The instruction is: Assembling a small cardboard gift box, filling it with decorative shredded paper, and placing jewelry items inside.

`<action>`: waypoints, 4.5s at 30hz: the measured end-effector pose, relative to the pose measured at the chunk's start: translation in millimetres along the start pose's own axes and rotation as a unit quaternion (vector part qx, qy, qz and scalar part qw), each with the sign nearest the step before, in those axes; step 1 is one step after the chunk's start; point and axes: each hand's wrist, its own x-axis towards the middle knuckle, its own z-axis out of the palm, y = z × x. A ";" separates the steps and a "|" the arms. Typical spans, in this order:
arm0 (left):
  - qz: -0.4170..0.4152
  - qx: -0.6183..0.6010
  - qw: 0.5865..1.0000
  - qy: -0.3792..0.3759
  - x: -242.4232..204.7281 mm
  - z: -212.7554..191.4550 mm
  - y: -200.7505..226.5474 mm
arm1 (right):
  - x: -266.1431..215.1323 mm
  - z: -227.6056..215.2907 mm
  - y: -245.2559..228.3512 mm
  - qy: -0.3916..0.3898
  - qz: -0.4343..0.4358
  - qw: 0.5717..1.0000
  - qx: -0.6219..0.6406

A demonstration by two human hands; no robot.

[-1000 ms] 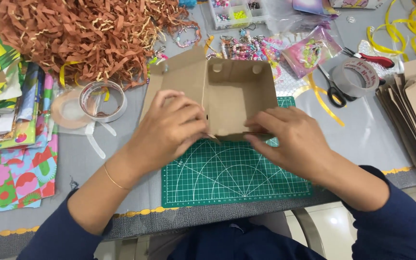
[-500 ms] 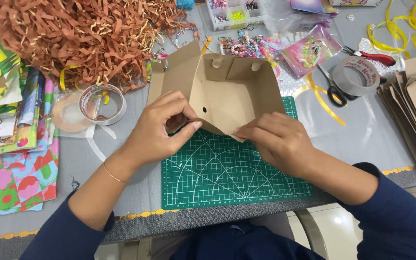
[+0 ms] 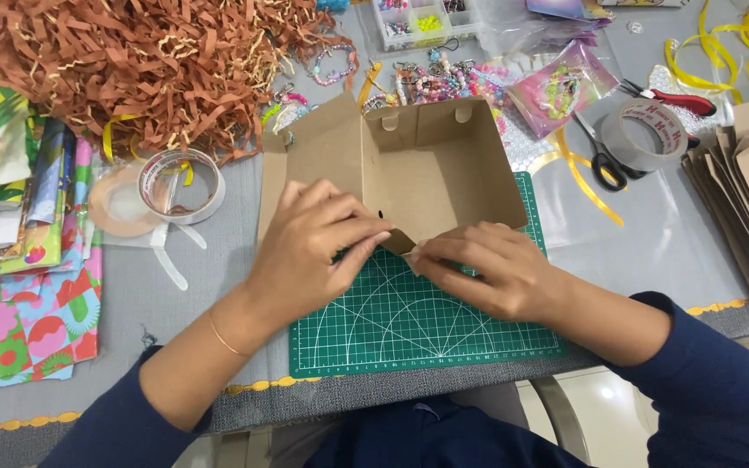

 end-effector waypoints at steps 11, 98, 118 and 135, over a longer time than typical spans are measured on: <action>-0.130 -0.042 0.990 -0.039 13.7 12.2 16.1 | 7.3 11.5 -1.5 0.043 -0.025 0.999 -0.010; 0.052 0.255 0.960 -0.103 0.2 -13.2 -5.3 | -34.0 11.1 58.4 -0.072 0.194 0.978 -0.017; -0.008 -0.039 0.993 0.112 -14.0 -6.3 -11.1 | 17.6 6.9 24.6 -0.012 -0.038 0.995 -0.093; 0.045 0.062 0.993 0.086 -17.0 -13.4 -10.3 | 18.5 28.1 24.4 -0.033 -0.104 0.994 -0.011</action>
